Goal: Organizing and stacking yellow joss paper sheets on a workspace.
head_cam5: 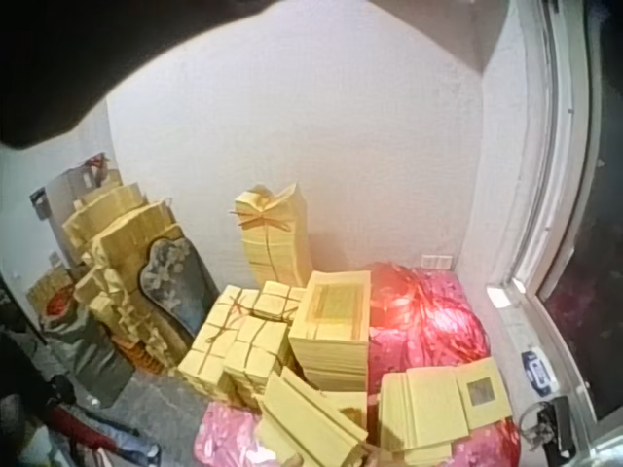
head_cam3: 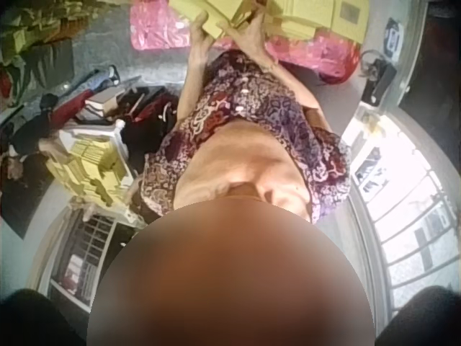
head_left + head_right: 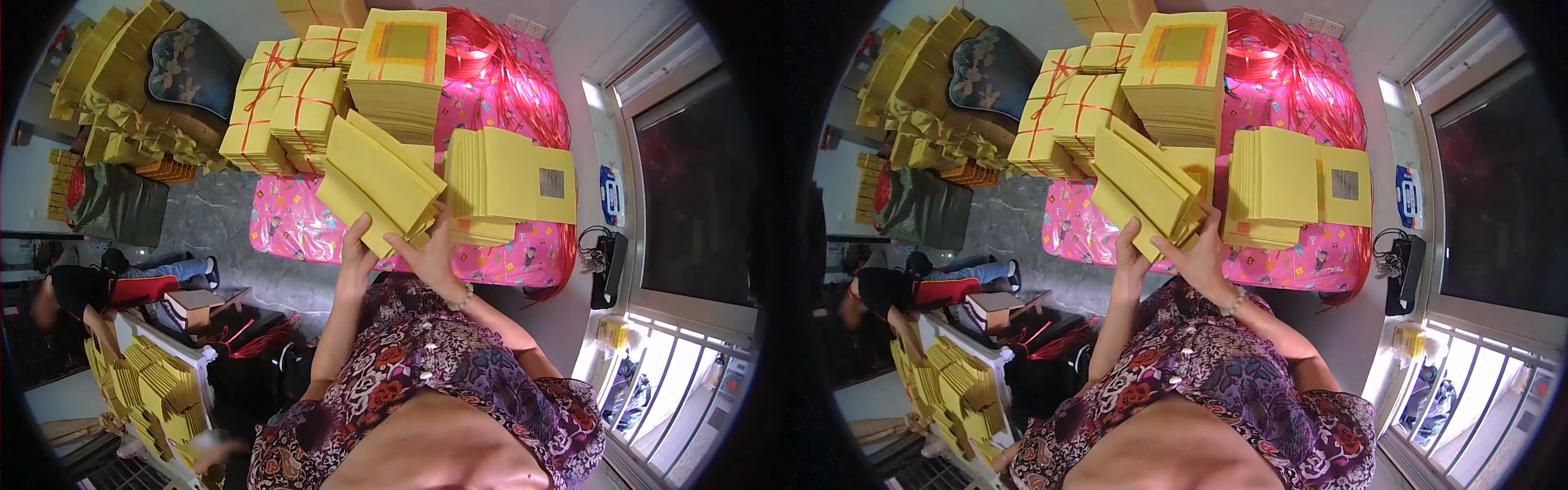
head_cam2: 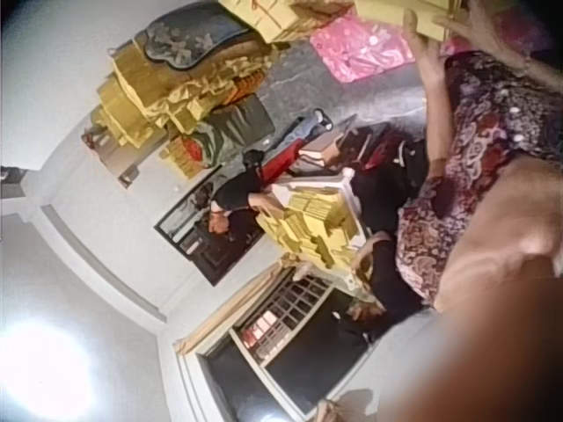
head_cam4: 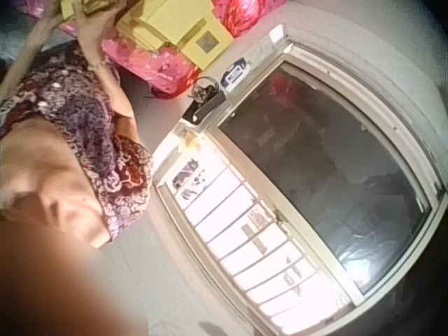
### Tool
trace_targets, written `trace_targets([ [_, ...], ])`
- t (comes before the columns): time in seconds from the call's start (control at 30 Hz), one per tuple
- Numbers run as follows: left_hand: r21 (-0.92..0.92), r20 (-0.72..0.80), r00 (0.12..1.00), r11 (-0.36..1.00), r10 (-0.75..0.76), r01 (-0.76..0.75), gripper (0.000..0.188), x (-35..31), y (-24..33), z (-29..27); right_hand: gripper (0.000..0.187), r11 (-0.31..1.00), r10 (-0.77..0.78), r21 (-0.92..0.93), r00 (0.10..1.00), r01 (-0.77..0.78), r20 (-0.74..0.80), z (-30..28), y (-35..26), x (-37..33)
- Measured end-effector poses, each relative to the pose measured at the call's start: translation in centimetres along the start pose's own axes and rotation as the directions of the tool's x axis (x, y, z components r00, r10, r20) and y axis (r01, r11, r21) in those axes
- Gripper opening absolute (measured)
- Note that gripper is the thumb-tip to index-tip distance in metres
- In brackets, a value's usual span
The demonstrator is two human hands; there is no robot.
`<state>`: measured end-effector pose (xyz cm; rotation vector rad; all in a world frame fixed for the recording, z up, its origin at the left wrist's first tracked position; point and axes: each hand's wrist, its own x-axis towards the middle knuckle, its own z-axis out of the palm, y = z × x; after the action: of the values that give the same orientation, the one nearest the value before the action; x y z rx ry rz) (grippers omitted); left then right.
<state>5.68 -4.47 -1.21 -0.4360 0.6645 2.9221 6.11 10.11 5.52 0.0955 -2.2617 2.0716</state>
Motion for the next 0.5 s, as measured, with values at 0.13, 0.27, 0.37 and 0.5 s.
trace_targets([
  [0.13,-0.021,0.127,0.991,0.999,-0.043,0.046,0.066,0.8,1.4,-1.5,0.089,0.989,0.05,-0.146,0.982,-0.023,0.181,-2.1,-0.6,0.3],
  [0.27,0.026,0.125,0.99,0.997,-0.07,0.068,0.069,1.2,2.1,-2.3,0.098,0.993,-0.031,-0.092,0.936,0.068,0.352,-4.7,-3.7,1.7],
  [0.37,0.061,0.127,0.989,0.996,-0.077,0.07,0.073,1.5,2.3,-2.7,0.083,0.988,-0.111,-0.072,0.953,0.137,0.283,-4.9,-6.9,3.3],
  [0.5,0.157,0.127,0.989,0.986,-0.072,0.052,0.078,1.5,1.8,-2.7,0.04,0.958,-0.106,-0.238,0.968,0.161,0.225,-4.6,-7.9,4.7],
])
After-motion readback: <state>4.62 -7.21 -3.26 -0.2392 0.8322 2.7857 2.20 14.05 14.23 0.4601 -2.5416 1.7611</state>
